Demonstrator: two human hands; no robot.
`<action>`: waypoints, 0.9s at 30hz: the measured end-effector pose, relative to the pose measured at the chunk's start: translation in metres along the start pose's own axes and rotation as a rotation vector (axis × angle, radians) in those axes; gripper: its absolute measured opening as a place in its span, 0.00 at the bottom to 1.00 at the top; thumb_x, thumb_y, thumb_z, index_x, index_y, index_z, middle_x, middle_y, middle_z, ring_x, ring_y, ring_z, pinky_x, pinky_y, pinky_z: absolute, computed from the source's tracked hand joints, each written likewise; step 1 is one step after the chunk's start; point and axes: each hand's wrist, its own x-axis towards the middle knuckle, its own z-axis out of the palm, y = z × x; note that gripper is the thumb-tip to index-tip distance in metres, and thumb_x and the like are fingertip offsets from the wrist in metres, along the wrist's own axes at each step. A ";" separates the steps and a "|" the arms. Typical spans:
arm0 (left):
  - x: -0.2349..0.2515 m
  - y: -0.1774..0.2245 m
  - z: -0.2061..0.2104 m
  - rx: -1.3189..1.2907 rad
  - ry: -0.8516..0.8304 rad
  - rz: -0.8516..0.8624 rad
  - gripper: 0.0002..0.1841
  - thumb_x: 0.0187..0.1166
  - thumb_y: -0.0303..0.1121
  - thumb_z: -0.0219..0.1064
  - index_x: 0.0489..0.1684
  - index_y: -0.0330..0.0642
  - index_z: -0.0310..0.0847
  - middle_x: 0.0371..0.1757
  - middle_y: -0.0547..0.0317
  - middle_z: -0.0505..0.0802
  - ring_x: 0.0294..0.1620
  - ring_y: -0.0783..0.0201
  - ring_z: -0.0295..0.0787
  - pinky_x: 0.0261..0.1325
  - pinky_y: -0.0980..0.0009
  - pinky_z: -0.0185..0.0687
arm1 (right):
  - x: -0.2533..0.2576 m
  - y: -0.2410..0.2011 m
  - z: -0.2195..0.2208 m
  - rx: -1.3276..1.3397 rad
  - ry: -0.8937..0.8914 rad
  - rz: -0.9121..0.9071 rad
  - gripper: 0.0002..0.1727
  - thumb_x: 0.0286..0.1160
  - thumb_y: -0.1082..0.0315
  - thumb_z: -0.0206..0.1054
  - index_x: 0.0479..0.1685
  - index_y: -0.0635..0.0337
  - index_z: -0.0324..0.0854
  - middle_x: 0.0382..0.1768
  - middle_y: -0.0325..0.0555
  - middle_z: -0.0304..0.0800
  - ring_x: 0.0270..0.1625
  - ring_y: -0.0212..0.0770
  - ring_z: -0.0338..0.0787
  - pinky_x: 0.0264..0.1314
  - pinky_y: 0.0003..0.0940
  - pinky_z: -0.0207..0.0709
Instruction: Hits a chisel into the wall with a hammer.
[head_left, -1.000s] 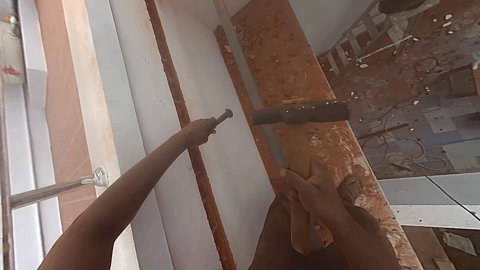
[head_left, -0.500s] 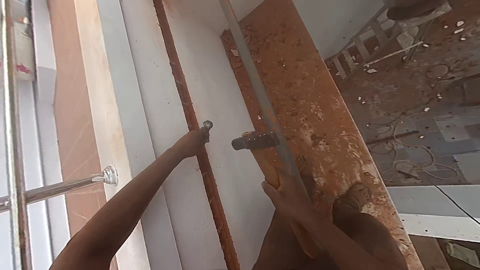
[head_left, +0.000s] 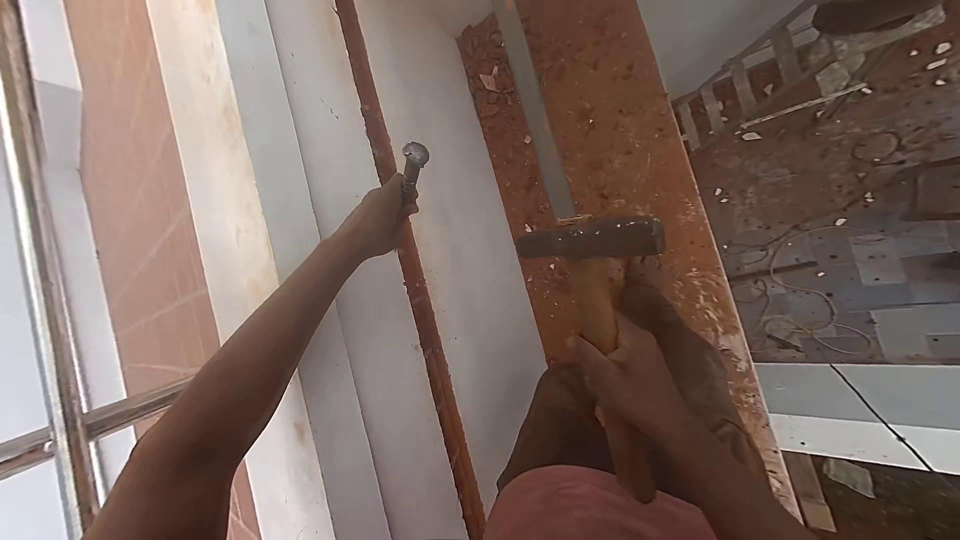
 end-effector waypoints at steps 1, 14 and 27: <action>0.006 0.003 0.002 -0.008 -0.059 -0.028 0.08 0.87 0.25 0.58 0.56 0.29 0.72 0.41 0.43 0.87 0.42 0.49 0.90 0.51 0.50 0.87 | 0.005 0.000 -0.001 0.011 -0.013 0.006 0.13 0.66 0.54 0.67 0.41 0.51 0.79 0.16 0.34 0.79 0.12 0.32 0.79 0.14 0.33 0.78; 0.068 -0.012 0.014 -0.009 -0.438 -0.110 0.09 0.90 0.28 0.58 0.58 0.31 0.72 0.47 0.42 0.86 0.47 0.46 0.89 0.55 0.49 0.84 | 0.066 -0.022 -0.003 0.149 -0.024 0.061 0.12 0.65 0.56 0.67 0.41 0.51 0.79 0.14 0.35 0.78 0.11 0.34 0.79 0.12 0.31 0.76; 0.051 -0.025 0.012 -0.118 -0.310 0.010 0.08 0.87 0.25 0.59 0.55 0.29 0.75 0.42 0.42 0.86 0.43 0.48 0.88 0.51 0.51 0.85 | 0.076 -0.111 -0.034 0.317 0.079 -0.389 0.07 0.72 0.55 0.72 0.40 0.40 0.79 0.18 0.28 0.81 0.13 0.30 0.80 0.14 0.28 0.79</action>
